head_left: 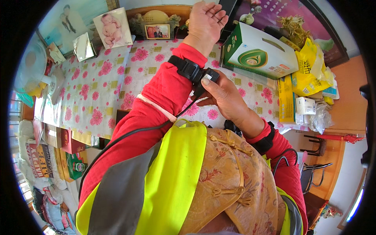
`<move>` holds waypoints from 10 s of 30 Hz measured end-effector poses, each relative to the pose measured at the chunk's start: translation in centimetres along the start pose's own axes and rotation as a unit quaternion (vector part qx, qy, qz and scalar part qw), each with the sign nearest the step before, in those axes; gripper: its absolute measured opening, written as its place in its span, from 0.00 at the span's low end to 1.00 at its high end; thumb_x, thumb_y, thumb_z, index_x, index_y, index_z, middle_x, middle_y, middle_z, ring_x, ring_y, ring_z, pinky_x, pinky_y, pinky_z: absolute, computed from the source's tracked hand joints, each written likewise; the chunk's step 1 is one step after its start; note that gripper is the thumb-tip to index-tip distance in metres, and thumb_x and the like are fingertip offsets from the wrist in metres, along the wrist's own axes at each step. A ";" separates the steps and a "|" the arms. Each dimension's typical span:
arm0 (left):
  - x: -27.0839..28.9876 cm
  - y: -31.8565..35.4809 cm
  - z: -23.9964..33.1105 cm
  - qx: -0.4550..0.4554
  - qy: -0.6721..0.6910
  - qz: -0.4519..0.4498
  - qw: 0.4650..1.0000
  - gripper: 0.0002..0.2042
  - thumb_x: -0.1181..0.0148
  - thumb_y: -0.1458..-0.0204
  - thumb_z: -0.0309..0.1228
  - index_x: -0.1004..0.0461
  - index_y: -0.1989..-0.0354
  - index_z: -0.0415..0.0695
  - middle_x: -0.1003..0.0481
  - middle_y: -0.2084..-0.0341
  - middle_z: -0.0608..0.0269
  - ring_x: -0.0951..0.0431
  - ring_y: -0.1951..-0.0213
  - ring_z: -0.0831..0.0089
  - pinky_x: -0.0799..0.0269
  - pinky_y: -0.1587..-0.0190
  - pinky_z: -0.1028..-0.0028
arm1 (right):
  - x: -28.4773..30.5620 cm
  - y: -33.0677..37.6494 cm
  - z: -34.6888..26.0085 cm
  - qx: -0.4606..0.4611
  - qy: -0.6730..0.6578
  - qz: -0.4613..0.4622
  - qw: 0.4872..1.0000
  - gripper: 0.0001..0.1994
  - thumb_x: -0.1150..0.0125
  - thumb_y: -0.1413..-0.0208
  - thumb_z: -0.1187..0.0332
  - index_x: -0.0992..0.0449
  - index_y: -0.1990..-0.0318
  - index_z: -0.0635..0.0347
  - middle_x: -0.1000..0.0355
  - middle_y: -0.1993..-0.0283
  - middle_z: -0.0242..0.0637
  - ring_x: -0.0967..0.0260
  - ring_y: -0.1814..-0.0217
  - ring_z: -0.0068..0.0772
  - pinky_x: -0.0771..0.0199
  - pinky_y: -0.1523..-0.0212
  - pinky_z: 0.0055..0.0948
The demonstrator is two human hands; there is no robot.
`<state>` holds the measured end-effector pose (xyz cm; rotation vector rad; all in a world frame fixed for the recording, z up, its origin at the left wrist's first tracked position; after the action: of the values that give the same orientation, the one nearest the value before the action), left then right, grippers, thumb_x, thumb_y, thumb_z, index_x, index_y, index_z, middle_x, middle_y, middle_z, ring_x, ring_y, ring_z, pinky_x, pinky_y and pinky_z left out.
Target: The person wipes a floral-patterned table surface and the front of a wooden cabinet using a dark cloth. They move several boxes and a green basket aside to reach the cabinet, then continue wiping the table and repositioning items.
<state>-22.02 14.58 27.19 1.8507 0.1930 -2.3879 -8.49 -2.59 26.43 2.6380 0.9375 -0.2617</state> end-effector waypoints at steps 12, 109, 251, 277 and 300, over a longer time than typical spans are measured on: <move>-5.6 2.6 4.6 -0.459 -0.459 -0.068 0.758 0.09 0.41 0.42 0.33 0.26 0.64 0.40 0.25 0.73 0.59 0.24 0.71 0.67 0.28 0.66 0.66 | -4.6 -0.1 -1.8 0.001 0.061 0.045 0.997 0.18 0.42 0.37 0.55 0.33 0.50 0.60 0.23 0.67 0.39 0.21 0.72 0.34 0.17 0.70 0.32; -5.4 16.1 -7.8 0.243 -0.280 -0.258 0.892 0.13 0.50 0.36 0.42 0.28 0.57 0.46 0.23 0.63 0.65 0.23 0.62 0.72 0.26 0.54 0.67 | 19.8 -5.5 -20.9 0.333 -0.394 0.271 0.812 0.01 0.43 0.42 0.68 0.28 0.64 0.50 0.27 0.66 0.28 0.28 0.61 0.31 0.28 0.52 0.40; 26.3 16.8 -3.9 -0.014 -0.938 -0.165 0.304 0.31 0.35 0.54 0.36 0.37 0.41 0.44 0.43 0.33 0.55 0.46 0.31 0.51 0.54 0.29 0.53 | 34.1 1.1 16.5 0.001 0.751 0.331 0.572 0.11 0.44 0.51 0.67 0.22 0.59 0.50 0.26 0.52 0.41 0.31 0.46 0.46 0.31 0.50 0.49; 26.8 16.6 -4.1 -0.058 -0.936 -0.202 0.284 0.29 0.36 0.52 0.35 0.36 0.41 0.43 0.40 0.35 0.51 0.43 0.34 0.49 0.50 0.31 0.52 | 32.2 15.0 21.3 -0.131 0.649 0.508 0.551 0.12 0.40 0.51 0.63 0.24 0.58 0.51 0.27 0.49 0.37 0.31 0.47 0.49 0.32 0.49 0.49; 27.1 16.2 -4.2 -0.090 -0.932 -0.256 0.238 0.27 0.41 0.48 0.36 0.38 0.41 0.38 0.39 0.36 0.46 0.43 0.34 0.45 0.50 0.31 0.49 | 26.4 17.7 21.2 0.084 0.675 0.331 0.654 0.16 0.40 0.55 0.70 0.21 0.56 0.42 0.27 0.49 0.25 0.31 0.48 0.39 0.26 0.55 0.42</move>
<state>-21.99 -0.96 -0.57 -2.0122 0.6238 -2.5251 21.71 -7.96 3.66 2.7754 0.0430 2.0769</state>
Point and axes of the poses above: each hand's wrist, its own y-axis away from the middle knuckle, its own x-axis out of the back of the hand, z = x × y, the point moved 3 cm from there along -y, towards the middle knuckle
